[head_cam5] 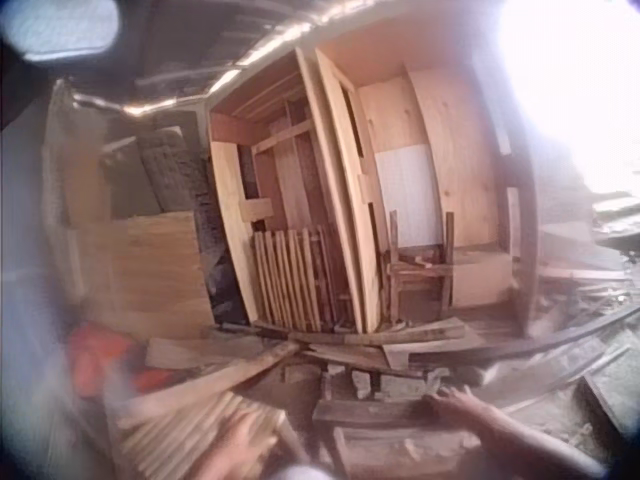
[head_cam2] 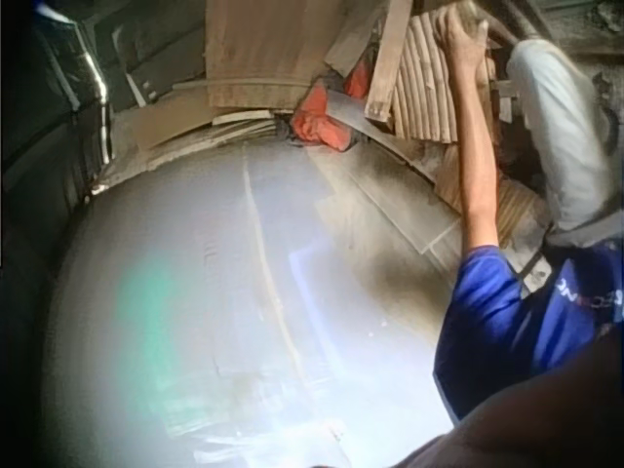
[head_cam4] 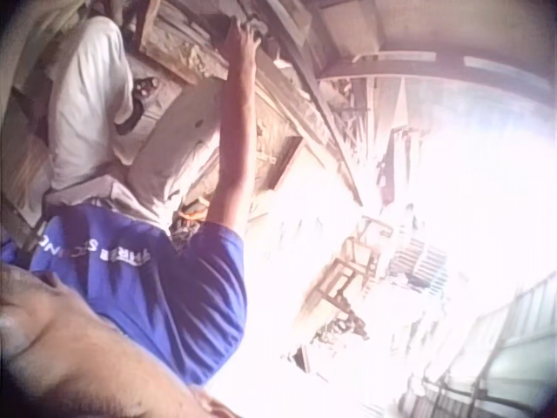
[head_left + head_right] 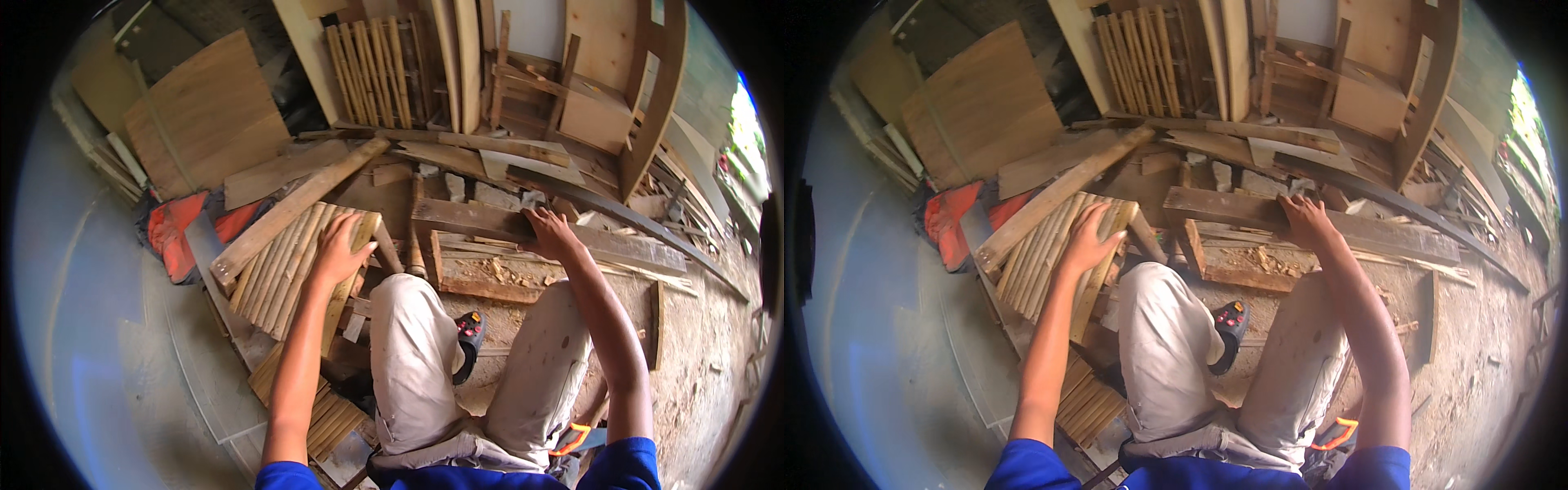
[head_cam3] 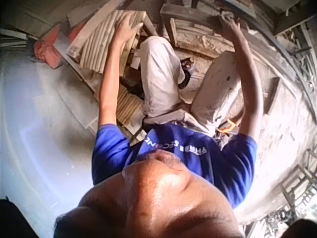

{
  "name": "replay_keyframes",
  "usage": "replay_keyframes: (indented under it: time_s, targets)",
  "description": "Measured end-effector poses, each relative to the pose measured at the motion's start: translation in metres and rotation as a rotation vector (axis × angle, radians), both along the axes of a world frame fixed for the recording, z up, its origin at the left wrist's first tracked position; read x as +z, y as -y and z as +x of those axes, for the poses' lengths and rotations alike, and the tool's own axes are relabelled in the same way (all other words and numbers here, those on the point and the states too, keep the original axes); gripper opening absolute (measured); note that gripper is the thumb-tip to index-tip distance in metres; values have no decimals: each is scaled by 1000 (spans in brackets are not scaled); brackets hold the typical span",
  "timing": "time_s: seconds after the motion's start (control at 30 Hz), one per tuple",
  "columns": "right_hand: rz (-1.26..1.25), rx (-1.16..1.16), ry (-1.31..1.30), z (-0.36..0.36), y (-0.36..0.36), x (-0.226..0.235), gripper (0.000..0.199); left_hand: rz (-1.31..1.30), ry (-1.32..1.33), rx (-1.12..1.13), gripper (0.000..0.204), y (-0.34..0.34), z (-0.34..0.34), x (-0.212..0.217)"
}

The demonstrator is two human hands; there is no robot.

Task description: The person sits on the floor of a workshop and works with wooden planks. They use a hammer to drive a nail into a plank, then use a hand saw to cut a piece of wood. Finally, they use a chisel to carve or shape the wood.

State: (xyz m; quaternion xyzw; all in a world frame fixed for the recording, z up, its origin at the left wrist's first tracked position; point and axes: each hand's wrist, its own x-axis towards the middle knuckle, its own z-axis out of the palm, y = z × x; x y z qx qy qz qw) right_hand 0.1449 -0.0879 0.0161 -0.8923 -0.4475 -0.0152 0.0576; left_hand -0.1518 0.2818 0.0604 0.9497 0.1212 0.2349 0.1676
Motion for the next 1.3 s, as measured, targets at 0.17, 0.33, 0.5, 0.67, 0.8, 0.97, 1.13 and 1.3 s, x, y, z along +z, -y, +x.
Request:
replay_keyframes:
  time_s: [0.17, 0.33, 0.5, 0.67, 0.8, 0.97, 1.13, 1.3]
  targets:
    - [9, -64, -21, 15, 41, 3, 88, 147, -97, -307, 82, 74, 115, -1]
    - [-8, -176, 36, 24, 104, 8, 88, 177, -413, -473, 93, 138, 205, -12]
    - [117, -236, 47, 16, 158, 6, 83, 283, -513, -519, 96, 175, 241, -29]
    - [483, -402, 117, -7, 212, -15, 65, 372, -450, -718, 98, 248, 268, -30]
    - [851, -671, 214, -58, 253, -76, 52, 445, -410, -748, 94, 315, 281, -36]
    - [838, -1266, -30, -165, 291, -200, 59, 481, -319, -735, 103, 369, 300, -48]
    - [652, -1442, -308, -229, 313, -285, 70, 514, -344, -760, 103, 391, 318, -40]
    - [643, -1389, -295, -214, 312, -318, 70, 605, -281, -727, 100, 410, 341, -39]
